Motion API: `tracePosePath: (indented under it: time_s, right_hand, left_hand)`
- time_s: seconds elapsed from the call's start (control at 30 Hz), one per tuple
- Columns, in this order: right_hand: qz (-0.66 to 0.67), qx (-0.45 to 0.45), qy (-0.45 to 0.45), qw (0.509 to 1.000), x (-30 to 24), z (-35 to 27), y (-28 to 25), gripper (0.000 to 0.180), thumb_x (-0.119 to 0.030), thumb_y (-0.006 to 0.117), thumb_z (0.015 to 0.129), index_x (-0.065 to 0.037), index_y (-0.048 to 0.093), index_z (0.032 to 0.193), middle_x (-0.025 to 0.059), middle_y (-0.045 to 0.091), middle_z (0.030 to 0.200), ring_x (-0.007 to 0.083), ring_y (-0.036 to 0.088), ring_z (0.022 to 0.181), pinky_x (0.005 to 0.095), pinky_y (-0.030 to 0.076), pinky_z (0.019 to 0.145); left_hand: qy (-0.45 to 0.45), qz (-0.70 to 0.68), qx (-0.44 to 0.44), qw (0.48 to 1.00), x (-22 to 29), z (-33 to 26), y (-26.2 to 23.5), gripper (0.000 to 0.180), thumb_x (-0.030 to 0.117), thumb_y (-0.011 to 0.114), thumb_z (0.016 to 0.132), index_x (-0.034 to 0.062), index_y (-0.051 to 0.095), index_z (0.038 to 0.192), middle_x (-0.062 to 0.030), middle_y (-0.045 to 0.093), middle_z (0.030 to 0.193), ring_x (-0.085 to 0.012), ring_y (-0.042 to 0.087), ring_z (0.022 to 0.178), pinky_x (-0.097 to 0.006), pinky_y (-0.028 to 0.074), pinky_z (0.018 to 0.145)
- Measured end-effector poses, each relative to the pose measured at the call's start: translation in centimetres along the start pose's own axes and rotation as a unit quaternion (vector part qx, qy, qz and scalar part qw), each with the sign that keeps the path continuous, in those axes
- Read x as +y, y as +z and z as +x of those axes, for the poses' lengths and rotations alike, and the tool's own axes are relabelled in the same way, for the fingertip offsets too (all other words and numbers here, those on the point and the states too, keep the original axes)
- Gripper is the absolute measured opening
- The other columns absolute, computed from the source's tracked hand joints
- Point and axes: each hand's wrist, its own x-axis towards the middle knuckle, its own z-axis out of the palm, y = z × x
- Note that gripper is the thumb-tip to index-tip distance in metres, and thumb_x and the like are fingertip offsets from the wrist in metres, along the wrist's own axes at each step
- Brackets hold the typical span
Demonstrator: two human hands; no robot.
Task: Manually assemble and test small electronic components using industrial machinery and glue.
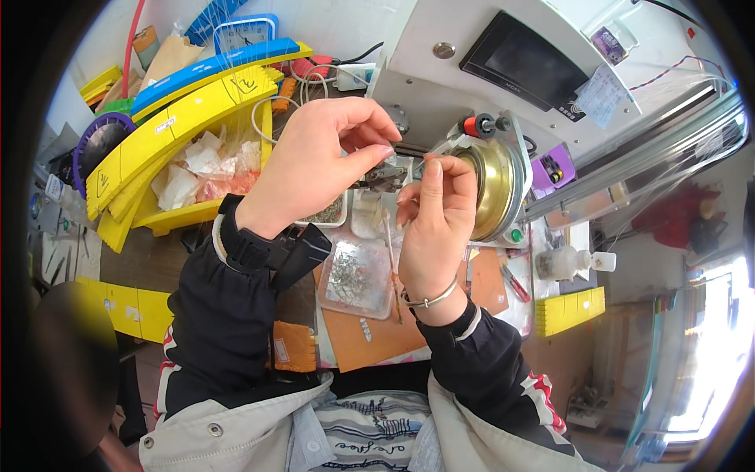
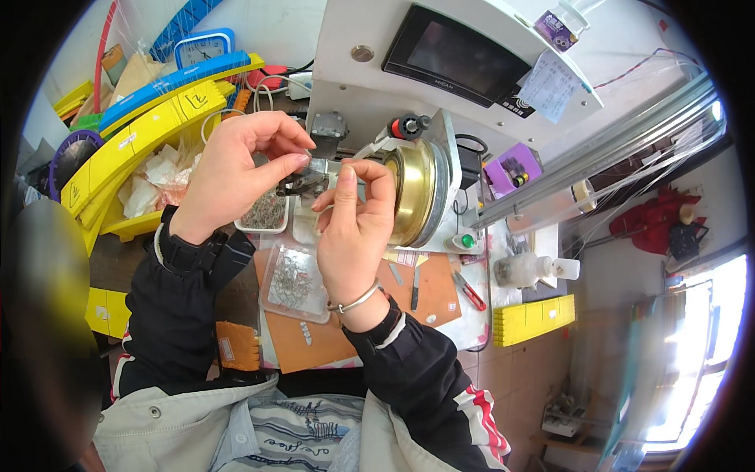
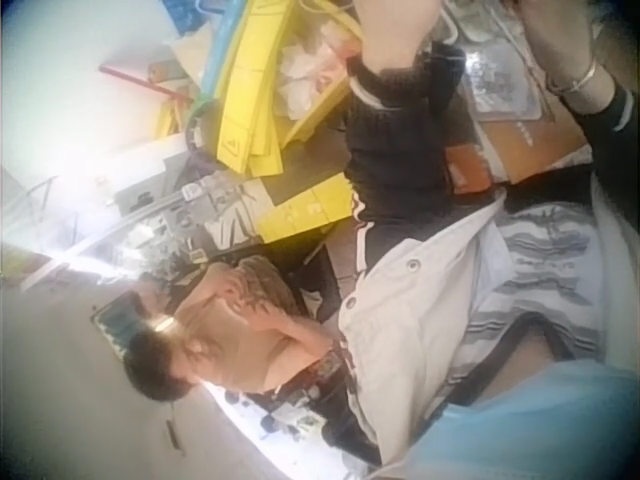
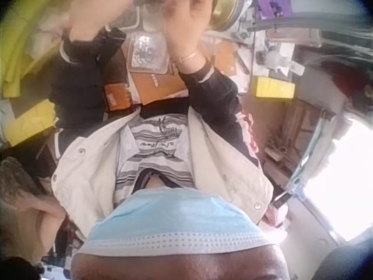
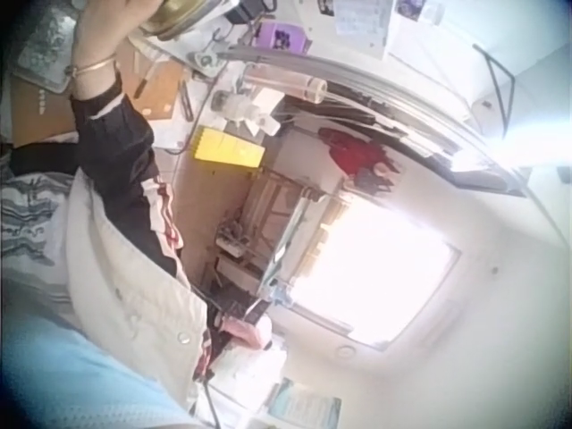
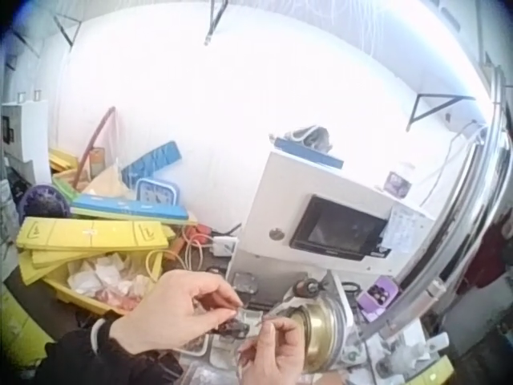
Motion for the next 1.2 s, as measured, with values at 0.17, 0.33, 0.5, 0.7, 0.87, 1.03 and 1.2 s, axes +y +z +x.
tracePosePath:
  time_s: [0.17, 0.33, 0.5, 0.7, 0.87, 1.03, 1.2]
  right_hand:
    - [0.04, -0.023, 0.085, 0.995, -0.4, -1.4, -0.6, 0.008, -0.013, 0.047, 0.11, -0.006, 0.047, 0.108, 0.0016, 0.055, 0.09, 0.0048, 0.047, 0.061, 0.0203, 0.038, 0.05]
    - [0.02, -0.112, 0.179, 0.977, -1.1, -4.4, -3.3, 0.005, -0.01, 0.047, 0.109, -0.005, 0.045, 0.108, 0.0013, 0.053, 0.087, 0.0062, 0.045, 0.066, 0.0212, 0.04, 0.06]
    - [0.069, -0.12, 0.195, 0.971, -2.4, -4.4, -3.8, 0.005, -0.009, 0.048, 0.108, -0.005, 0.046, 0.11, 0.0018, 0.053, 0.086, 0.0073, 0.045, 0.07, 0.0223, 0.041, 0.065]
    - [0.026, -0.11, 0.207, 0.972, -2.2, -4.6, -3.9, 0.005, -0.012, 0.047, 0.109, -0.007, 0.046, 0.107, 0.0009, 0.049, 0.082, 0.0091, 0.041, 0.069, 0.0262, 0.04, 0.065]
    - [0.011, -0.133, 0.2, 0.971, -2.4, -4.6, -4.1, 0.005, -0.01, 0.048, 0.108, -0.006, 0.046, 0.108, 0.0008, 0.05, 0.084, 0.0088, 0.042, 0.07, 0.0256, 0.04, 0.066]
    - [0.003, -0.136, 0.214, 0.967, -1.8, -3.9, -3.8, 0.005, -0.011, 0.049, 0.108, -0.006, 0.048, 0.109, 0.0014, 0.052, 0.086, 0.0086, 0.044, 0.071, 0.0255, 0.042, 0.067]
    - [-0.031, -0.065, 0.224, 0.972, -1.3, -2.6, -2.5, 0.013, -0.016, 0.049, 0.109, -0.004, 0.05, 0.113, 0.0016, 0.052, 0.086, 0.0087, 0.045, 0.071, 0.026, 0.043, 0.066]
  left_hand:
    - [0.012, -0.019, 0.015, 1.0, -0.1, -0.3, 0.2, 0.013, -0.001, 0.072, 0.085, -0.0014, 0.07, 0.098, -0.0038, 0.072, 0.087, -0.0095, 0.066, 0.081, -0.025, 0.053, 0.076]
    - [0.013, -0.012, 0.018, 1.0, -0.1, 0.1, 0.7, 0.014, 0.0, 0.074, 0.083, -0.0015, 0.07, 0.096, -0.005, 0.072, 0.087, -0.0104, 0.067, 0.082, -0.027, 0.053, 0.076]
    - [0.025, -0.019, 0.02, 0.999, -0.1, -0.1, 1.5, 0.013, -0.001, 0.073, 0.082, -0.0023, 0.07, 0.094, -0.0069, 0.072, 0.085, -0.0134, 0.071, 0.083, -0.028, 0.053, 0.077]
    - [0.043, 0.007, 0.041, 0.998, -0.8, -0.2, 2.1, 0.011, -0.001, 0.073, 0.081, -0.0024, 0.069, 0.091, -0.0082, 0.072, 0.083, -0.0151, 0.071, 0.081, -0.028, 0.053, 0.074]
    - [0.047, 0.026, 0.039, 0.998, -0.4, -0.2, 2.3, 0.011, -0.001, 0.073, 0.081, -0.0023, 0.069, 0.091, -0.0089, 0.071, 0.082, -0.0153, 0.072, 0.08, -0.028, 0.052, 0.072]
    - [0.071, 0.042, 0.056, 0.995, -0.9, -0.3, 2.9, 0.009, 0.0, 0.07, 0.081, -0.0002, 0.068, 0.09, -0.0107, 0.072, 0.081, -0.0212, 0.072, 0.078, -0.031, 0.053, 0.068]
    - [0.092, 0.1, 0.051, 0.989, -0.6, -0.7, 3.0, 0.01, -0.003, 0.069, 0.081, 0.0, 0.067, 0.09, -0.0112, 0.07, 0.081, -0.0247, 0.072, 0.076, -0.032, 0.053, 0.066]
